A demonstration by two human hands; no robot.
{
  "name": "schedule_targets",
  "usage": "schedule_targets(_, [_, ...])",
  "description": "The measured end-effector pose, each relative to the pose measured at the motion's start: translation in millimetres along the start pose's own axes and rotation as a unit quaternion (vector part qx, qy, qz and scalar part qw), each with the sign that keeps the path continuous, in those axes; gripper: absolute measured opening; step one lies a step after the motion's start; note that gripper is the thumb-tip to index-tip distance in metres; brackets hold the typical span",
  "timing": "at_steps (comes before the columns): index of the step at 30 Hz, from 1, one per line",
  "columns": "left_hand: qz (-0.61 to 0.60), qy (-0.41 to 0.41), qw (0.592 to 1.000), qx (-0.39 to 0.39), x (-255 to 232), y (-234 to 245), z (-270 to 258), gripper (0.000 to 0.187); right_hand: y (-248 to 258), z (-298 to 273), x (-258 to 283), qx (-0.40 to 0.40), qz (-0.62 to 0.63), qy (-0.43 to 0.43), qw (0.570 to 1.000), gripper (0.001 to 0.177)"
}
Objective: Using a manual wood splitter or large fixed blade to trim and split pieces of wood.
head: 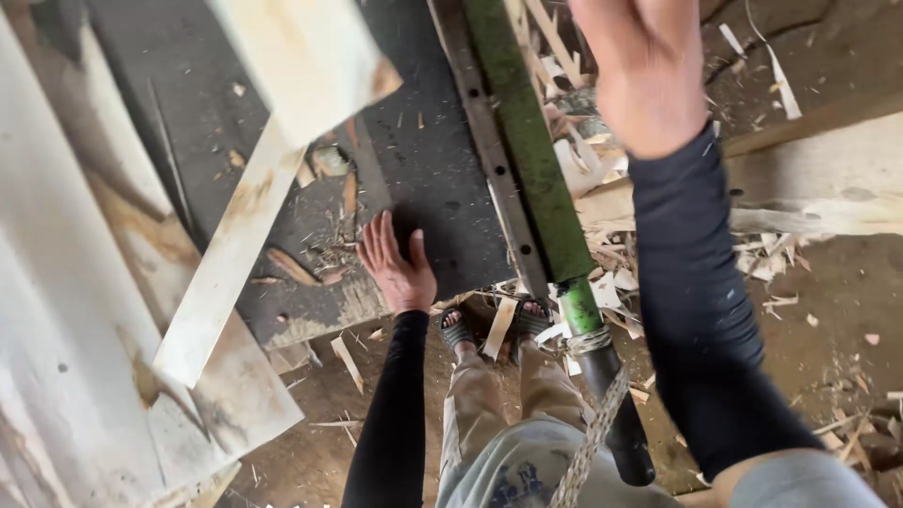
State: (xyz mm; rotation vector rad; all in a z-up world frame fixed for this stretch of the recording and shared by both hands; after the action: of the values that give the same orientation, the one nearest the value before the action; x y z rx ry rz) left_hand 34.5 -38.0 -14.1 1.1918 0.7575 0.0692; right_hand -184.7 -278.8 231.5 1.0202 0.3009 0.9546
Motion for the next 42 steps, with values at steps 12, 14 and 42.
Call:
schedule_targets(12, [-0.025,0.010,1.000,-0.013,-0.7,2.8,-2.3,0.056,-323.5,-356.5,-107.3,-0.077,0.244,-0.396,0.882,0.032])
schedule_targets(14, [-0.031,0.009,0.999,-0.020,0.7,4.0,-3.0,0.056,-328.5,-360.4,-106.8,-0.061,0.241,-0.434,0.866,0.033])
schedule_targets(42, [-0.034,0.018,0.999,-0.030,-6.6,14.4,2.4,0.054,16.5,-64.5,-75.5,-0.184,0.198,-0.339,0.901,0.052])
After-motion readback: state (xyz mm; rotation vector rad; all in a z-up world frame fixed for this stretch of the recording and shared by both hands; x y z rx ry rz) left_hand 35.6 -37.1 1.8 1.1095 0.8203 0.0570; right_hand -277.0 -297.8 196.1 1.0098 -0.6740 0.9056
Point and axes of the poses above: each hand's wrist, its own z-axis towards the middle knuckle, its own y-axis out of the back of the hand, x = y × z, the point moved 5 cm from there along z, towards the middle knuckle, and after that the axes turned 1 degree about -y, right-handed, at the moved point
